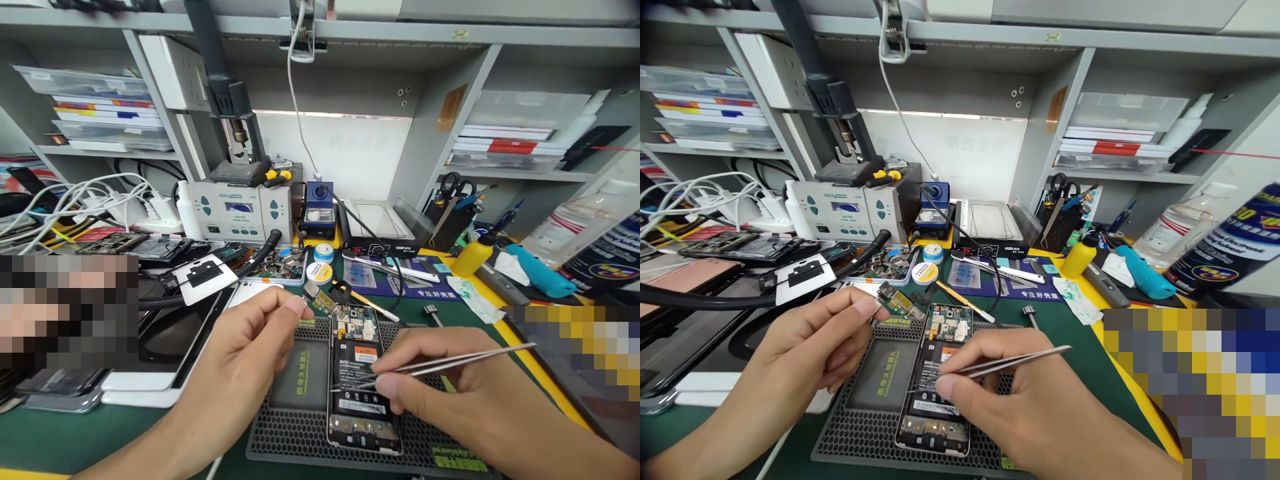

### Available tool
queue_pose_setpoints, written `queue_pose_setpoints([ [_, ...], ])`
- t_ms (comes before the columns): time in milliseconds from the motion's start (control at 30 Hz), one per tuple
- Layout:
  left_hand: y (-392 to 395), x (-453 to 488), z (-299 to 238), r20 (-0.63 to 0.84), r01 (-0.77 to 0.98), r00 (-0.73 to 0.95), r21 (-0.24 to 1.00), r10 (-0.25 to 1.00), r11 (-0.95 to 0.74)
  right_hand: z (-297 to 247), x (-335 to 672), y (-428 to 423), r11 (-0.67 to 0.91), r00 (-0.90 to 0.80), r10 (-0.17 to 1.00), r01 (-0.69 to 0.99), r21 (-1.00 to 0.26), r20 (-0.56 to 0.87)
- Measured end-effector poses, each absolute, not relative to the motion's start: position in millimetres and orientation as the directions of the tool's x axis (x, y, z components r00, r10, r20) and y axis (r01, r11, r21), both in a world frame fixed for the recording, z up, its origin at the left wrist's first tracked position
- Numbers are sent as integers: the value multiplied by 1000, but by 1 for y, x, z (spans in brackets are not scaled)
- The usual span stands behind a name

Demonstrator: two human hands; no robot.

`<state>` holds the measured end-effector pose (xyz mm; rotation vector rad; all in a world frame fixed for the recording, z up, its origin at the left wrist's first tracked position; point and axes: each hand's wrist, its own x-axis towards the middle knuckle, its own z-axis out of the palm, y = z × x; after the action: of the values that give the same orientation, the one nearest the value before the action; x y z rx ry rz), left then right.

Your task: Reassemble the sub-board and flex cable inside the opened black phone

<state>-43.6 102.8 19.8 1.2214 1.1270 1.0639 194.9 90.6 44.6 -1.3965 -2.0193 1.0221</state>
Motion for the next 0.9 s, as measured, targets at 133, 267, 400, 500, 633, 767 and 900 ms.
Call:
queue_pose_setpoints([
  [133, 103, -43, 18, -69, -49, 143, 996, 987, 76, 40, 197, 86, 236, -389, 920, 628, -741, -37],
  [267, 102, -44, 15, -89, -49, 131, 994, 987, 97, 38, 196, 83, 259, -394, 919, 636, -727, -17],
  [400, 101, -44, 13, -87, -26, 118, 996, 989, 91, 35, 194, 82, 296, -327, 939, 596, -746, 112],
  [500, 101, -43, 13, -104, -26, 114, 994, 988, 107, 32, 190, 83, 305, -277, 946, 588, -750, 167],
  [633, 103, -43, 13, -102, -16, 109, 994, 989, 104, 32, 189, 83, 328, -275, 941, 595, -734, 197],
  [767, 103, -42, 14, -110, -22, 112, 993, 988, 114, 35, 193, 83, 378, -335, 919, 598, -706, 209],
  [900, 102, -42, 14, -94, -25, 117, 995, 989, 97, 35, 198, 84, 441, -417, 883, 582, -684, 215],
])
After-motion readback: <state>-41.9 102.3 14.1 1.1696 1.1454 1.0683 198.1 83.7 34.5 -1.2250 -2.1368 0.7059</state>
